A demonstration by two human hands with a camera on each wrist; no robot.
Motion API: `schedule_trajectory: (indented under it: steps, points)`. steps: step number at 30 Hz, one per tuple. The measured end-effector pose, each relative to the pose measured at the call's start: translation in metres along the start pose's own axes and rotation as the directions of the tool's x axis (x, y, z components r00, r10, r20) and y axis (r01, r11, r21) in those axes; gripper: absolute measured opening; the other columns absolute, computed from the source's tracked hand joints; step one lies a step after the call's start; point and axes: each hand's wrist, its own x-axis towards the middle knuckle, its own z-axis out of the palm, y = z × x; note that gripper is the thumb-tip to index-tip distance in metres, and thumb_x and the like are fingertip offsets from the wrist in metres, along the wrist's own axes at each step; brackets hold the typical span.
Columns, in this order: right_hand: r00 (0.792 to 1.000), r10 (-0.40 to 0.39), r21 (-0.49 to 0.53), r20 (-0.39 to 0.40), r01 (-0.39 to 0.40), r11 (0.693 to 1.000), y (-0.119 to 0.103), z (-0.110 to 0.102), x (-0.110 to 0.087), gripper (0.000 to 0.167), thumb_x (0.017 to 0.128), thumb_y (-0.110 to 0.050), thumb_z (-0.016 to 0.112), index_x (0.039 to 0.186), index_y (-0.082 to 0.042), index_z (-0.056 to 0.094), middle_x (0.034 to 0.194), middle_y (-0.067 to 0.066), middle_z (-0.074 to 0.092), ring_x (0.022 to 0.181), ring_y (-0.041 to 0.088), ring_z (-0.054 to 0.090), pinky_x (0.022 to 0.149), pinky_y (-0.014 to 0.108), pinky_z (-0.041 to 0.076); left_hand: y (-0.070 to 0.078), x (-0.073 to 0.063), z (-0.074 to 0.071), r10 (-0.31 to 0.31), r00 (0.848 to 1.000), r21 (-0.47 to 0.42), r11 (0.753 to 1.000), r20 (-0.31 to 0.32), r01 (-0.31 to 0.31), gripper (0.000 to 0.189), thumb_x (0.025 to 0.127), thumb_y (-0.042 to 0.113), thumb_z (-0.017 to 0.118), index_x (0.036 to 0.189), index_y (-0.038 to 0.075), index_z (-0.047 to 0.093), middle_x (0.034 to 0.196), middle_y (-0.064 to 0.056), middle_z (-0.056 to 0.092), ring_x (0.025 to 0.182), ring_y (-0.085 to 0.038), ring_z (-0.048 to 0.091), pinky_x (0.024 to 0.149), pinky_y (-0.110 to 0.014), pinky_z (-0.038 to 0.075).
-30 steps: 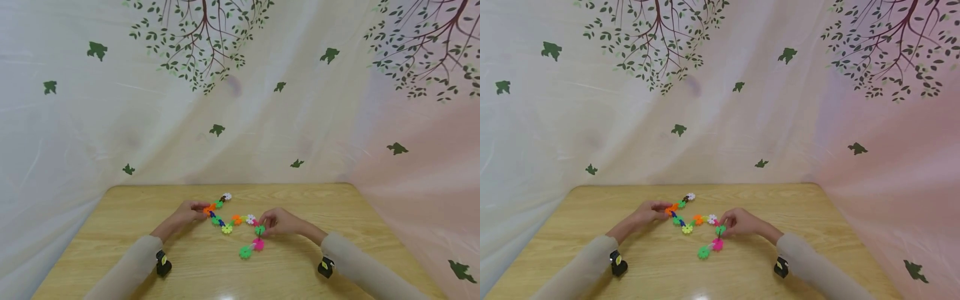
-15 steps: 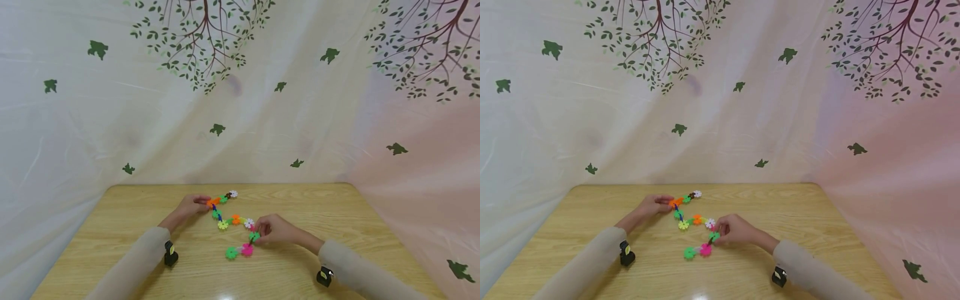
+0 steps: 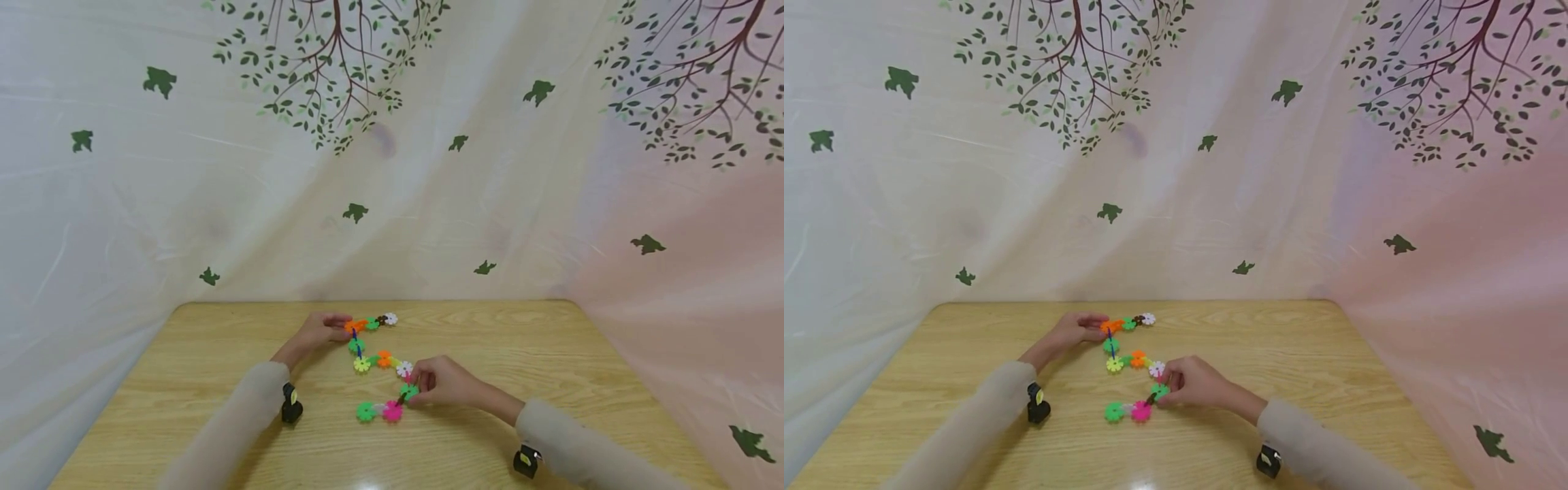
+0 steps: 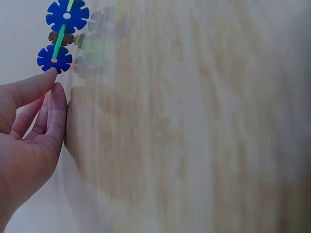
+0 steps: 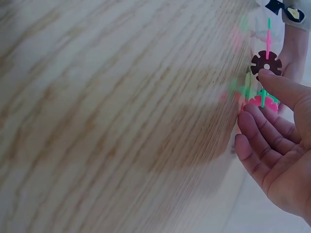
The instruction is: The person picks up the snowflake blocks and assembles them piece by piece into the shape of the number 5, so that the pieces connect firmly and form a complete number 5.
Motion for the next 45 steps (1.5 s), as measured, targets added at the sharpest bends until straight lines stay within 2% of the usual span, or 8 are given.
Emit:
schedule_trajectory:
  steps: [6,14,23,30,36,41,45]
  points:
    - [1.0,0.009,-0.015,-0.003,-0.009,1.0,0.0,0.003,0.0,0.022,0.083,-0.021,0.086,0.095,-0.01,0.07,0.072,-0.008,0.063,0.061,-0.001,0.055,0.058,0.017,0.049,-0.002,0.006,0.002,-0.019,1.0,-0.023,1.0,-0.024,0.019,0.044,0.088,0.003,0.076,0.13,-0.004,0.065,0.123,-0.022,0.069,0.105,-0.02,0.067,0.088,-0.027,0.056]
    - [1.0,-0.015,-0.079,-0.013,0.014,0.997,0.001,0.005,0.002,0.025,0.084,-0.029,0.085,0.095,-0.013,0.069,0.07,-0.011,0.062,0.059,-0.002,0.052,0.057,0.017,0.046,0.001,0.01,0.001,-0.007,0.999,0.009,1.0,-0.046,0.007,0.044,0.087,0.005,0.077,0.129,-0.003,0.066,0.119,-0.021,0.07,0.101,-0.017,0.066,0.086,-0.024,0.054]
    - [0.999,-0.028,-0.107,-0.026,0.025,0.994,0.0,0.009,0.006,0.026,0.084,-0.03,0.085,0.095,-0.014,0.069,0.069,-0.012,0.06,0.059,-0.003,0.052,0.056,0.017,0.046,0.0,0.014,0.0,-0.009,0.999,-0.055,0.998,-0.031,0.007,0.045,0.088,0.002,0.075,0.131,-0.005,0.064,0.122,-0.025,0.069,0.092,-0.011,0.067,0.079,-0.025,0.058]
    - [1.0,-0.016,-0.106,-0.027,0.013,0.994,0.0,0.01,0.006,0.026,0.083,-0.033,0.085,0.094,-0.016,0.068,0.069,-0.012,0.06,0.058,-0.003,0.052,0.056,0.018,0.047,-0.001,0.016,0.001,-0.049,0.999,-0.115,0.992,-0.023,0.046,0.046,0.088,-0.001,0.074,0.132,-0.006,0.062,0.117,-0.021,0.07,0.084,-0.008,0.068,0.075,-0.024,0.059]
    - [1.0,-0.009,-0.094,-0.027,0.006,0.996,0.001,0.011,0.006,0.026,0.083,-0.032,0.086,0.093,-0.016,0.068,0.069,-0.011,0.06,0.058,-0.002,0.052,0.056,0.018,0.046,-0.005,0.017,0.002,-0.038,0.999,-0.073,0.997,-0.038,0.036,0.044,0.087,0.001,0.076,0.13,-0.005,0.065,0.117,-0.021,0.07,0.086,-0.009,0.067,0.074,-0.024,0.058]
    - [0.999,-0.018,-0.098,-0.026,0.015,0.995,0.002,0.011,0.007,0.026,0.084,-0.035,0.085,0.094,-0.017,0.068,0.069,-0.012,0.06,0.058,-0.002,0.052,0.056,0.018,0.047,-0.005,0.018,0.001,-0.046,0.998,-0.093,0.995,-0.042,0.042,0.045,0.087,0.0,0.076,0.13,-0.005,0.065,0.113,-0.018,0.07,0.085,-0.009,0.067,0.074,-0.023,0.059]
    - [0.999,-0.017,-0.104,-0.027,0.014,0.995,0.003,0.012,0.008,0.026,0.084,-0.037,0.084,0.094,-0.02,0.068,0.069,-0.014,0.06,0.058,-0.003,0.053,0.057,0.018,0.048,-0.004,0.019,0.001,-0.045,0.998,-0.076,0.996,-0.041,0.041,0.045,0.087,0.002,0.076,0.131,-0.005,0.064,0.115,-0.018,0.07,0.087,-0.009,0.067,0.075,-0.024,0.059]
